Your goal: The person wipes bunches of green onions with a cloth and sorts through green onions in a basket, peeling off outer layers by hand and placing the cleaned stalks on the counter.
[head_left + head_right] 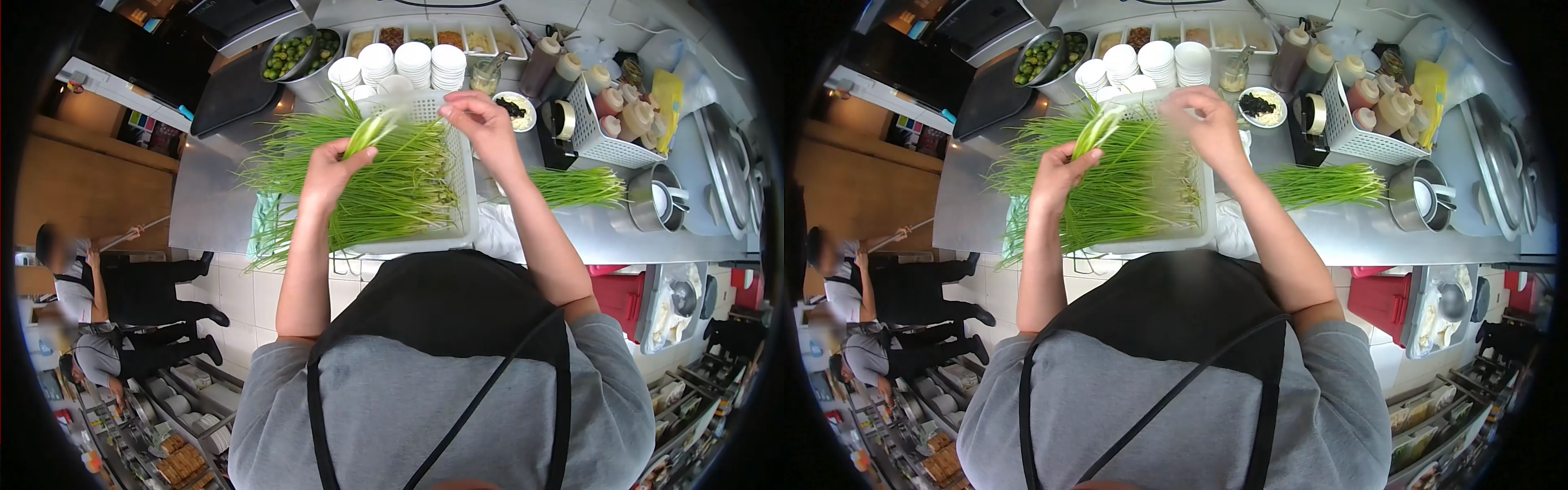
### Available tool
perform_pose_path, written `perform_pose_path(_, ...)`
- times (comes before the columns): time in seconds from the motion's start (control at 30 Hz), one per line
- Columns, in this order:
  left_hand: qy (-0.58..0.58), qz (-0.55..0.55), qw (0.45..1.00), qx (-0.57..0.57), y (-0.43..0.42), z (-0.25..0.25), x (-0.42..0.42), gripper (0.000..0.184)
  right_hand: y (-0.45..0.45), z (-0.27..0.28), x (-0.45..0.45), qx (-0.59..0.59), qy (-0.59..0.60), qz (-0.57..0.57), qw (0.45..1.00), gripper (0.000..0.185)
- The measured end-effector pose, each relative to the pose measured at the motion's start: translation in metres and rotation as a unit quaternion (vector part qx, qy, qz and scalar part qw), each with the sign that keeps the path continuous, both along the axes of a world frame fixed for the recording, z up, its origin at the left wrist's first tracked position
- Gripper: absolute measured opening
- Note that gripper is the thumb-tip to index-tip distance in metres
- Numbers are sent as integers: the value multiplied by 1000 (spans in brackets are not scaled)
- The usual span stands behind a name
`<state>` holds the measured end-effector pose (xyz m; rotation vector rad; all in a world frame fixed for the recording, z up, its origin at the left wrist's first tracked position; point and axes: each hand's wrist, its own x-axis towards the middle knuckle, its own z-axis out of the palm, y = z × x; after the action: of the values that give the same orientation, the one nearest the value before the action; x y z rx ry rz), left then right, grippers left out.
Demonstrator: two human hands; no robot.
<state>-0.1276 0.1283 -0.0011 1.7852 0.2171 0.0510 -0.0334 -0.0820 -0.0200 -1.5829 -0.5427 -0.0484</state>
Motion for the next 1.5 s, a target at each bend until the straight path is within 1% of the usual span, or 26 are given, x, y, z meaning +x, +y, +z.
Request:
perform_pose_path(0.1,14,37,999,-36,21,-8,1,13,-8,3,3,13,51,-4,999,13)
perform_pose_path(0.17,22,28,999,-27,24,-11,6,13,-8,1,4,23,60,42,997,14)
perform_pose_path(0.23,-87,27,995,28,0,-10,10,15,1,4,-2,39,81,51,995,14)
perform_pose_path(0.3,-83,6,996,29,-14,-19,15,18,10,3,-6,54,102,60,992,14)
perform_pose_path(0.37,-4,-58,992,-110,-27,-18,16,19,15,-6,-3,71,118,36,990,13)
perform_pose_path(0.4,17,-72,994,-79,-28,-19,16,19,15,-10,-1,70,119,34,990,13)
perform_pose_path(0.43,19,-75,994,-80,-28,-21,16,19,14,-15,1,29,49,0,998,13)
perform_pose_path(0.47,22,-82,996,-42,-27,-22,16,18,14,-17,3,-13,-20,-34,999,13)
perform_pose_path(0.5,25,-88,996,-4,-26,-23,16,18,12,-17,4,-14,-19,-36,999,13)
perform_pose_path(0.53,27,-90,996,-6,-25,-23,16,18,10,-15,5,-76,-138,-59,986,12)
perform_pose_path(0.57,32,-80,996,1,-23,-21,16,18,8,-14,7,-137,-254,-80,954,11)
perform_pose_path(0.6,38,-71,997,9,-21,-21,16,17,5,-14,14,-139,-252,-80,954,11)
perform_pose_path(0.67,34,-64,997,-5,-13,-23,15,17,-5,-16,37,-228,-301,-126,917,11)
perform_pose_path(0.7,28,-55,998,-17,-10,-24,15,17,-9,-16,46,-230,-300,-129,917,11)
perform_pose_path(0.77,37,-55,997,-29,-10,-17,13,17,-18,-18,62,-489,-226,-136,832,13)
perform_pose_path(0.9,34,-47,998,-37,-3,-11,12,17,-29,-50,83,-451,-175,-157,861,14)
perform_pose_path(0.97,37,-34,998,-48,2,-12,10,17,-32,-66,82,-299,-260,-189,899,9)
perform_pose_path(1.0,35,-31,997,-64,3,-12,11,17,-29,-68,76,-299,-259,-186,899,9)
perform_pose_path(1.07,33,-31,996,-79,4,-13,14,17,-15,-70,52,-290,-239,-65,925,10)
perform_pose_path(1.13,35,-36,995,-85,1,-12,15,18,5,-74,24,-376,-314,91,867,13)
perform_pose_path(1.17,35,-41,994,-91,0,-11,16,18,14,-80,11,-375,-314,91,868,13)
perform_pose_path(1.23,35,-42,994,-94,-2,-8,17,18,24,-91,-8,-466,-397,91,786,13)
perform_pose_path(1.37,11,-22,994,-107,11,-4,12,18,22,-88,1,-470,-365,83,799,12)
perform_pose_path(1.43,5,0,991,-137,19,-3,9,17,18,-67,11,-312,-204,123,920,11)
perform_pose_path(1.47,0,21,986,-167,21,-3,9,16,17,-55,12,-312,-206,124,919,11)
perform_pose_path(1.5,-1,22,986,-167,21,-5,9,16,17,-38,12,-230,-68,136,961,11)
